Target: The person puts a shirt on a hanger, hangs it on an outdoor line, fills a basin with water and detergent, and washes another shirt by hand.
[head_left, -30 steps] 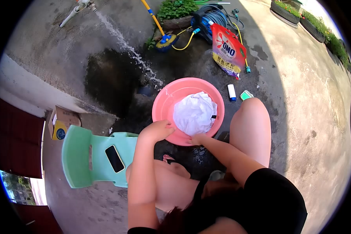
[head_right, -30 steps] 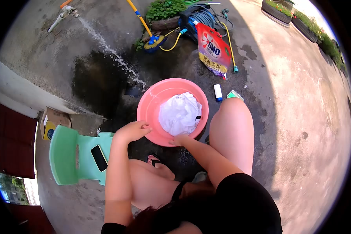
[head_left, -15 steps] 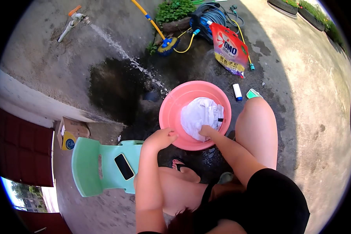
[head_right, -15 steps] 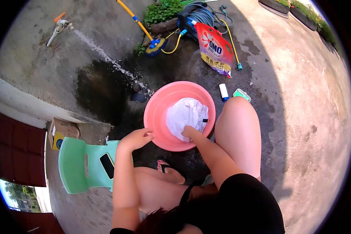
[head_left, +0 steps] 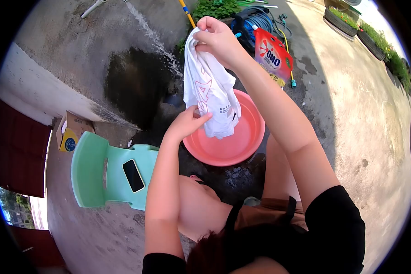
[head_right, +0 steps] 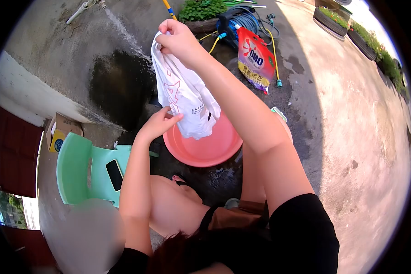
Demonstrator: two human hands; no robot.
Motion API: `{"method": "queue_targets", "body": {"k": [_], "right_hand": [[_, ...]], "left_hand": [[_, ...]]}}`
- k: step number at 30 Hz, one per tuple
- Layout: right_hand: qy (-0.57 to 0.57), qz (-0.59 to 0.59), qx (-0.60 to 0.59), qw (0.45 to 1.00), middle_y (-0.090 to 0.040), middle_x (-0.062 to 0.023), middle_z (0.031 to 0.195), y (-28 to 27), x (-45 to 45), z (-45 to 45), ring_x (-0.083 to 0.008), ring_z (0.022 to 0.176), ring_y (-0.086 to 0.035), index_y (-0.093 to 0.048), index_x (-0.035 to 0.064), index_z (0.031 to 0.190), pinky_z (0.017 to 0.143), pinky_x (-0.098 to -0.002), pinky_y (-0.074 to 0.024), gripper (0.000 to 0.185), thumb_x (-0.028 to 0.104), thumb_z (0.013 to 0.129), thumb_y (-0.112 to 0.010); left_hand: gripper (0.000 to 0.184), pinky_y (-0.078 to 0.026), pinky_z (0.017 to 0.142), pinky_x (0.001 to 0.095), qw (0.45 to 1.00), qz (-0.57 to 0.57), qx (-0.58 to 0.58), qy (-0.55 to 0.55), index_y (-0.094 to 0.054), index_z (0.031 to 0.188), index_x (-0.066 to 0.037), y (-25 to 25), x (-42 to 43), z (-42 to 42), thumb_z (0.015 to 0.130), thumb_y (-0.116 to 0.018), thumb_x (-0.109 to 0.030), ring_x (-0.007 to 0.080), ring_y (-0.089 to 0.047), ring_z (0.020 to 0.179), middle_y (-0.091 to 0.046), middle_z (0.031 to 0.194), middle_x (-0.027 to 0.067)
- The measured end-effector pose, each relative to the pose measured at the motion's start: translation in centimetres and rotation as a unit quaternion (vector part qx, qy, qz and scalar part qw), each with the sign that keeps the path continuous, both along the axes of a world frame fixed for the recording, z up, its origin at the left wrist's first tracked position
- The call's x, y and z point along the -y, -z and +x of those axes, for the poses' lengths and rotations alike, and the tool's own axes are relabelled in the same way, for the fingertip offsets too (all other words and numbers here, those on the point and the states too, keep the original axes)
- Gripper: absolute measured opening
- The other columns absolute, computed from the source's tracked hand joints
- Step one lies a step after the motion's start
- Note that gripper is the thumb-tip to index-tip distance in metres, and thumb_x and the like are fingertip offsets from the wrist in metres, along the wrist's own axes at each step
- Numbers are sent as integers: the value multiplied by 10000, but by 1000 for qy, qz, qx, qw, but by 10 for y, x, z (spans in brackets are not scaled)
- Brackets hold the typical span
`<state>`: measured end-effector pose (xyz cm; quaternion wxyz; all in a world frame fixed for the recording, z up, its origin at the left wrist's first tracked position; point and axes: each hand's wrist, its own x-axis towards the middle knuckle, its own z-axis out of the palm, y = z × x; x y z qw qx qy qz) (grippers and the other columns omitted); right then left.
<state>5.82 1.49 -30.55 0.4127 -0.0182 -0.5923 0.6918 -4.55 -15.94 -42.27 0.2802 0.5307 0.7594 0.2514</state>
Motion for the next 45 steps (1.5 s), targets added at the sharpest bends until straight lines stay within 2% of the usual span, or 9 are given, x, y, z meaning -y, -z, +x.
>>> {"method": "queue_targets", "body": {"k": [7,13,24,31,35,37,39,42,45], "right_hand": [[51,82,17,995,-535,-13,735,-20,-10,0,-100,668,-550,-511,49,871,591,-233,-475,120,69,776,-581],[95,-6,145,985,-541,-7,853,29,-32,27,-95,761,-570,-517,84,935,719,-279,-539,152,86,790,-561],[57,39,366,928,-548,-73,928,120,-59,29,-134,813,-585,-559,23,1077,677,-282,-570,297,21,788,-487],[35,-81,264,960,-528,-81,883,110,-60,34,-150,775,-584,-573,2,1033,723,-284,-565,252,-18,810,-455],[16,-135,182,974,-505,-70,873,100,-49,43,-145,752,-582,-561,-19,986,782,-324,-555,210,-38,802,-461],[-1,-146,140,979,-496,-59,870,99,-43,44,-138,757,-577,-555,-23,969,790,-334,-556,198,-51,794,-464],[-36,-129,110,985,-486,-48,863,100,-39,42,-127,773,-571,-546,-26,943,821,-344,-551,163,-50,796,-481],[-82,-121,87,985,-485,-43,845,97,-24,40,-126,777,-577,-547,-31,938,842,-341,-542,132,-25,815,-502],[-137,-109,87,981,-565,-85,868,90,-12,39,-190,895,-626,-565,-51,1028,864,-293,-511,204,-3,842,-496]], "left_hand": [[432,-441,823,334,983,120,20,-140,-573,1093,43,2,-13,-9,890,-500,-332,241,-605,934,-634,1020,182],[388,-427,797,271,880,285,269,-267,-573,1094,50,-23,-7,-30,907,-461,-271,143,-567,910,-619,1009,93],[330,-473,851,379,752,318,538,-208,-532,1086,33,-16,-29,-31,932,-411,-232,247,-584,990,-591,1052,139],[303,-460,839,328,834,318,422,-161,-528,1111,13,-15,-41,-26,921,-457,-212,208,-582,976,-594,1050,113],[386,-453,856,331,987,119,7,-105,-556,1115,24,8,-46,-36,760,-561,-127,273,-601,983,-600,1091,181],[468,-442,900,360,980,-96,-156,-84,-544,1145,42,18,-45,-33,720,-576,-150,379,-549,1070,-580,1112,251],[519,-456,870,352,947,12,-300,-112,-530,1138,72,38,-41,-26,737,-645,-236,339,-586,1022,-603,1067,234],[596,-463,841,332,993,75,-16,-95,-530,1108,86,-8,-52,21,744,-694,-356,272,-605,972,-615,1032,202],[592,-455,809,299,996,56,49,-44,-534,1066,68,7,-56,40,791,-646,-444,204,-595,883,-613,983,174]]}}
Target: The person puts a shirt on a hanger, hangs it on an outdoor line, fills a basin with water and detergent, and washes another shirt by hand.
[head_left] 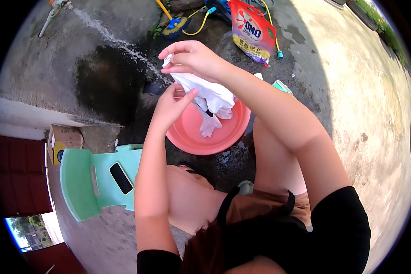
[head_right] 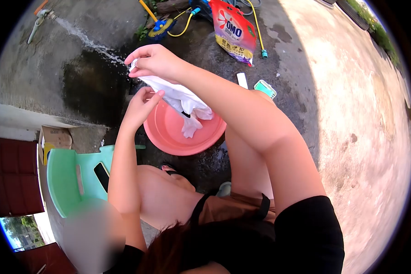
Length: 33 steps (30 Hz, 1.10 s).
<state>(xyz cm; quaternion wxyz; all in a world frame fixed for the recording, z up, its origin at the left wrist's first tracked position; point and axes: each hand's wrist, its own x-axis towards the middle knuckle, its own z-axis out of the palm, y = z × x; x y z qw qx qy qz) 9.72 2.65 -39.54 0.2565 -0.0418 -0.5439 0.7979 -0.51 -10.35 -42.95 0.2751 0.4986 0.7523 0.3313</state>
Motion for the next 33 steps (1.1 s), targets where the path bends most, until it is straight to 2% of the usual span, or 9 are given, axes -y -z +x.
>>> {"method": "queue_targets", "body": {"k": [4,10,12,14,18,21,24,28,33], "right_hand": [[-65,-4,-24,998,-600,-144,995,2,4,-2,-203,942,-624,-564,-50,1089,881,-292,-495,266,-16,833,-500],[37,147,142,978,-610,-119,1064,5,-24,1,-209,947,-624,-519,34,1203,793,-321,-502,370,82,837,-494],[102,393,268,873,-612,-151,1055,14,-36,4,-233,958,-617,-520,32,1204,805,-335,-491,408,71,798,-516],[30,495,371,785,-609,-176,1060,22,-38,7,-273,991,-596,-509,28,1220,839,-338,-479,453,48,769,-526],[-127,579,376,712,-569,-148,1185,66,-35,-4,-295,1076,-552,-528,82,1232,853,-349,-466,518,123,722,-607],[-134,572,141,797,-595,-154,1141,95,-27,-26,-298,1032,-575,-561,73,1196,817,-362,-481,499,171,711,-622],[-123,561,267,774,-641,-148,1041,78,-10,-35,-266,944,-608,-640,30,1044,852,-342,-453,356,111,699,-609],[-55,591,271,758,-639,-196,798,42,-12,-22,-307,755,-617,-658,-30,847,696,-377,-481,265,187,712,-588],[84,460,280,838,-599,-131,648,18,-39,-6,-190,615,-576,-653,-26,767,591,-325,-450,289,255,730,-596]], "left_hand": [[430,-490,769,315,990,10,130,-48,-530,1074,77,25,-8,-4,902,-515,-316,196,-601,882,-612,980,139],[336,-493,798,341,902,169,351,-188,-520,1109,35,-6,4,-24,930,-433,-236,214,-618,927,-616,1022,124],[328,-492,798,333,853,240,435,-160,-526,1091,40,-8,10,-36,936,-420,-229,211,-609,935,-607,1022,134],[294,-475,830,361,803,271,490,-206,-538,1057,14,-5,11,-48,928,-430,-227,228,-592,960,-610,1021,108],[316,-469,851,399,758,251,571,-191,-559,1016,-5,-16,18,-52,912,-463,-288,272,-593,943,-619,997,126],[351,-485,825,404,750,216,606,-154,-587,978,-6,-26,23,-48,899,-480,-329,281,-612,891,-638,941,143],[363,-488,818,395,749,217,615,-117,-596,964,-5,-29,26,-48,899,-474,-341,276,-620,871,-643,930,141],[385,-474,855,386,770,219,593,-93,-591,1022,-2,-25,34,-68,900,-475,-348,278,-611,930,-637,1003,141],[424,-471,837,349,855,171,452,-188,-588,1045,28,-28,37,-76,871,-516,-352,252,-618,921,-642,999,138]]}}
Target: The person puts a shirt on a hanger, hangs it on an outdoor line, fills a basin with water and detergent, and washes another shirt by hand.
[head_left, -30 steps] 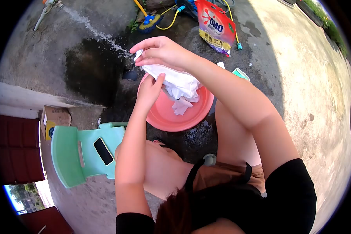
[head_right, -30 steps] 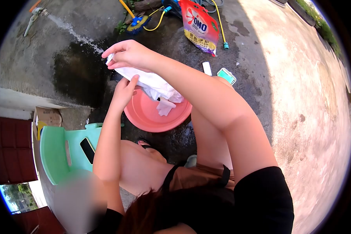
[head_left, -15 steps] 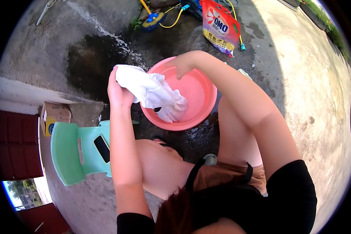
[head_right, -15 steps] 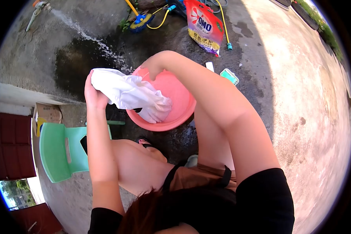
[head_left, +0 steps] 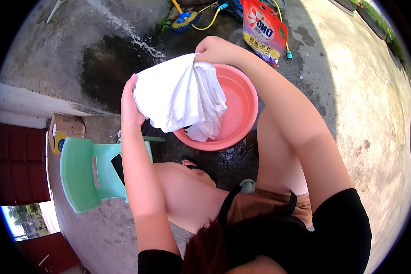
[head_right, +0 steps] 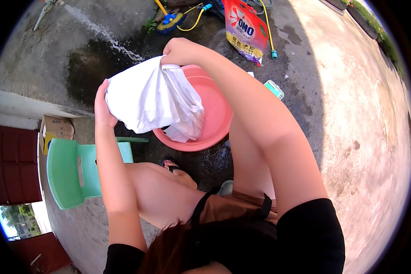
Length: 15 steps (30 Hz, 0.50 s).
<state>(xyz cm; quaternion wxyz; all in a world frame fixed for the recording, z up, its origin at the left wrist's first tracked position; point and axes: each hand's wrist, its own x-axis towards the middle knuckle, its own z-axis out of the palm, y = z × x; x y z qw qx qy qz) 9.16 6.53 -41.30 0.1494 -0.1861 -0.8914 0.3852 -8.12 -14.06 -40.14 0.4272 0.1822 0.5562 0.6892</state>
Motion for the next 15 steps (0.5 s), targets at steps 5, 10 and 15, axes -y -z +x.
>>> {"method": "queue_targets", "body": {"k": [5,10,15], "right_hand": [[101,-195,-116,969,-615,-36,689,-3,0,-3,-117,595,-555,-668,26,753,568,-264,-439,232,250,713,-617],[81,-263,-161,948,-590,-16,678,-5,13,-6,-95,631,-536,-637,26,726,594,-249,-421,212,236,711,-620],[-17,-266,-150,952,-555,-9,675,-9,36,-10,-85,667,-512,-599,37,720,631,-245,-406,158,195,727,-605]], "left_hand": [[543,-457,726,349,846,-289,-449,-8,-625,904,111,30,0,-21,821,-561,-421,257,-636,810,-657,826,187],[409,-486,724,330,780,-237,-578,18,-635,969,17,32,-5,14,804,-606,-356,274,-643,783,-660,865,160],[216,-469,677,241,890,-46,-447,76,-595,974,7,19,-17,54,834,-633,-154,103,-580,737,-632,842,64]]}}
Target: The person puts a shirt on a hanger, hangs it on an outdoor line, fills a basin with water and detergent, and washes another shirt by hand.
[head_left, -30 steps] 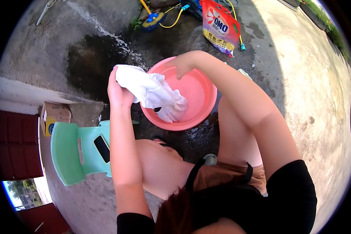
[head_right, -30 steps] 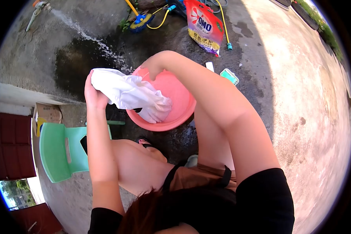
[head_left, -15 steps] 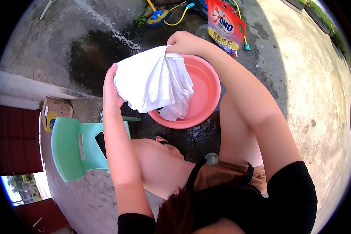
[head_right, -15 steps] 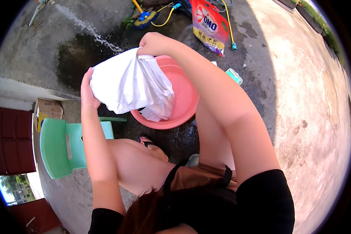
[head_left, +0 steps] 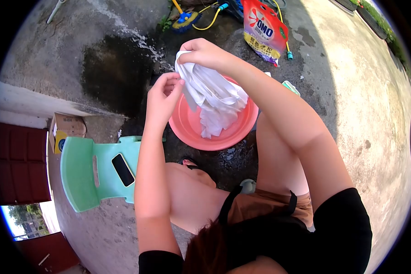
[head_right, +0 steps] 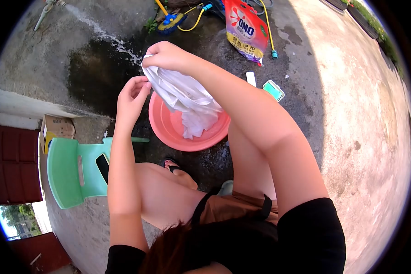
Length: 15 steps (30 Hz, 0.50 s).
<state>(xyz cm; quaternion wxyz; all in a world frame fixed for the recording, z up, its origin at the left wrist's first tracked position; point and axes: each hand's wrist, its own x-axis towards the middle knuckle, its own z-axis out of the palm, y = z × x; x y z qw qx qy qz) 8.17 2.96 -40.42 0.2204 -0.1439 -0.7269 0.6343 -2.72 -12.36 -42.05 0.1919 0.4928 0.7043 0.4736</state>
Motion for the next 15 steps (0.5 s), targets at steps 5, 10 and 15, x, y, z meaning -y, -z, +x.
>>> {"method": "queue_targets", "body": {"k": [5,10,15], "right_hand": [[-78,32,-14,996,-605,-55,742,18,4,-15,-127,710,-550,-632,5,821,648,-267,-434,231,215,728,-606],[-139,14,25,990,-622,-44,851,17,2,-14,-98,795,-569,-600,-15,983,719,-239,-451,270,146,766,-580],[-97,99,71,988,-637,-83,933,19,-2,-11,-138,855,-595,-591,17,1067,769,-266,-468,328,151,768,-575]], "left_hand": [[270,-467,661,265,999,19,-44,-13,-562,996,23,-1,-2,10,821,-636,-168,131,-584,725,-625,828,87],[224,-460,608,300,996,10,-71,-50,-571,860,52,14,-6,-9,821,-588,-168,169,-590,633,-626,736,139],[218,-447,578,263,992,9,10,-129,-603,851,55,4,-4,-16,853,-520,-146,119,-580,621,-604,668,90]]}}
